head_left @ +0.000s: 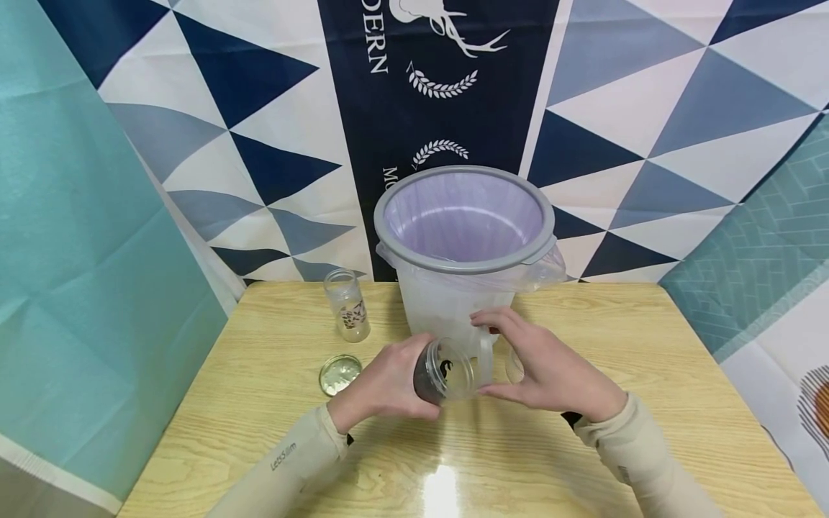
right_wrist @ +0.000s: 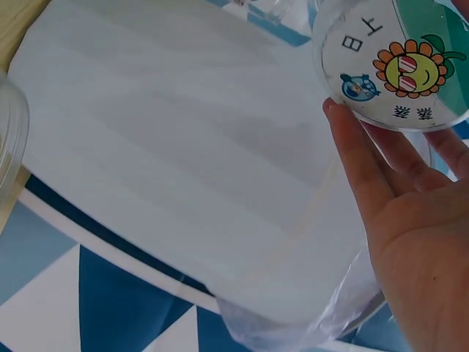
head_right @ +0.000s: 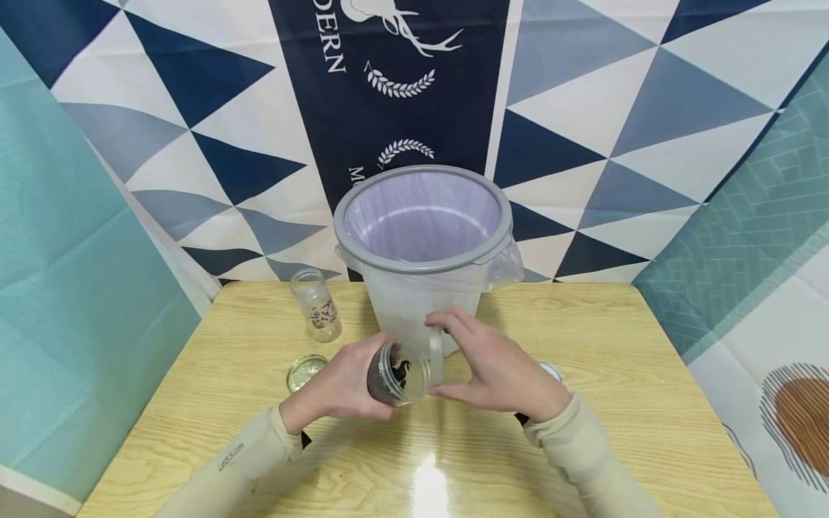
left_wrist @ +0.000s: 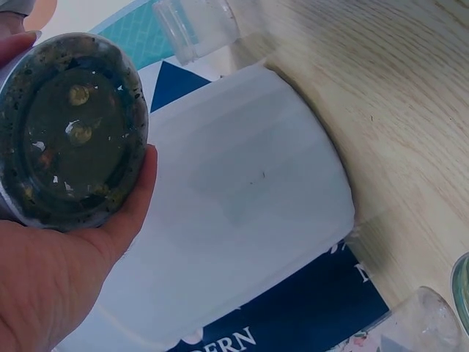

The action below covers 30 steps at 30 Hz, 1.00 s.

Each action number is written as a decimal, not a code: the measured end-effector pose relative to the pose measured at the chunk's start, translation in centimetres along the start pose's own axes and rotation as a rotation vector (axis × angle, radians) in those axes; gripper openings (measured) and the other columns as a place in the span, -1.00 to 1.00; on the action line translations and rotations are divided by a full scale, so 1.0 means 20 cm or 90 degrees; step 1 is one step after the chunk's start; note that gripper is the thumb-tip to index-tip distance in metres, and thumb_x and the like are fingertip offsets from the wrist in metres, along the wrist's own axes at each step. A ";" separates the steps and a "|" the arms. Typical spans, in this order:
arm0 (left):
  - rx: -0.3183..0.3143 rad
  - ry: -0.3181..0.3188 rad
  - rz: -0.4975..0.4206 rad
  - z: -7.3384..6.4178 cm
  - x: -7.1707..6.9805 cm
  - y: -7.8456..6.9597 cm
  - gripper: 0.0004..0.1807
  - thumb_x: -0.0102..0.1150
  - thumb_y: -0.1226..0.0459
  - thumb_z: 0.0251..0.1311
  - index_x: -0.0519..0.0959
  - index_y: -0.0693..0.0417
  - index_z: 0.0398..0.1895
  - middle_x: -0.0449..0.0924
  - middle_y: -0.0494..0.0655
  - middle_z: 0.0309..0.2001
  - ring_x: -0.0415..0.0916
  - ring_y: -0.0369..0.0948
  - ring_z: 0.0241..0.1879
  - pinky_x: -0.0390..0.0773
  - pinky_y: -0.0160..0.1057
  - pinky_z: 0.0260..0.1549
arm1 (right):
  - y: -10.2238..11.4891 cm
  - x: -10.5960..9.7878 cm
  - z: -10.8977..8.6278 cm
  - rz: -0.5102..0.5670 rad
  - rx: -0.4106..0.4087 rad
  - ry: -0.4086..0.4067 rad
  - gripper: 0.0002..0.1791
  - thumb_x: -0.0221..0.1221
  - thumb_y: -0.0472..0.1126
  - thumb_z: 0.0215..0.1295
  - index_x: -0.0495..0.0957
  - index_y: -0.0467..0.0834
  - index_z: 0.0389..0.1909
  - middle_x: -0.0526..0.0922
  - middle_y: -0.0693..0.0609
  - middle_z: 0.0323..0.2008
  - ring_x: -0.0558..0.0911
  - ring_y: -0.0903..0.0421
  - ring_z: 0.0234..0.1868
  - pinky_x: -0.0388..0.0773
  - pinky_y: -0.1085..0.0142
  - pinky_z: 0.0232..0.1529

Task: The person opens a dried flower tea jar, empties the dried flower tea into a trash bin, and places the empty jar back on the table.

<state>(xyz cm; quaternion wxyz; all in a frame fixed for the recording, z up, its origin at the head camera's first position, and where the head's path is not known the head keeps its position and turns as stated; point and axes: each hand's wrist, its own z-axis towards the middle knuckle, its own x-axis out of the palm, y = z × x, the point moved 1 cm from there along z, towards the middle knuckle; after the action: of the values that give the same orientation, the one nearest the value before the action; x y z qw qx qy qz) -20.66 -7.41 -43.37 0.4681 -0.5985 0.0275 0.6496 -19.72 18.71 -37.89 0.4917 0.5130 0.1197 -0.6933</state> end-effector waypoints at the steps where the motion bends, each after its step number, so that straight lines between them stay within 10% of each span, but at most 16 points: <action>1: -0.002 0.000 0.000 0.00 0.00 0.00 -0.08 0.67 0.11 -0.46 0.48 0.03 0.17 0.62 -0.20 -0.06 0.60 -0.26 -0.13 0.65 -0.29 -0.08 | 0.00 -0.01 0.00 0.007 0.002 -0.004 0.01 0.65 -0.03 -0.10 0.34 -0.19 0.36 0.50 0.04 0.26 0.61 0.12 0.20 0.64 0.13 0.19; 18: -0.011 0.000 0.002 -0.01 -0.01 0.01 -0.08 0.64 0.09 -0.44 0.50 0.05 0.18 0.61 -0.19 -0.05 0.60 -0.26 -0.12 0.66 -0.26 -0.06 | -0.07 -0.11 -0.10 -0.055 0.054 -0.023 0.09 0.69 -0.31 -0.33 0.43 -0.06 0.38 0.36 -0.07 0.25 0.56 -0.07 0.11 0.71 0.09 -0.19; 30: -0.019 -0.003 -0.003 -0.01 -0.02 0.01 -0.09 0.63 0.09 -0.45 0.50 0.07 0.16 0.61 -0.20 -0.07 0.61 -0.25 -0.13 0.66 -0.27 -0.08 | -0.15 -0.18 -0.18 -0.078 0.105 -0.030 0.09 0.63 -0.13 -0.08 0.32 0.00 0.54 0.44 0.05 0.35 0.54 0.10 0.22 0.63 0.15 -0.02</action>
<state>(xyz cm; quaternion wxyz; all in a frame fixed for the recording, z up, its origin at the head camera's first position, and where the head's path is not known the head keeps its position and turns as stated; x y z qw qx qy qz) -20.65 -7.80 -43.20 0.4606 -0.6037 0.0151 0.6505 -20.01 24.56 -37.41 0.4074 0.5271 0.0818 -0.7413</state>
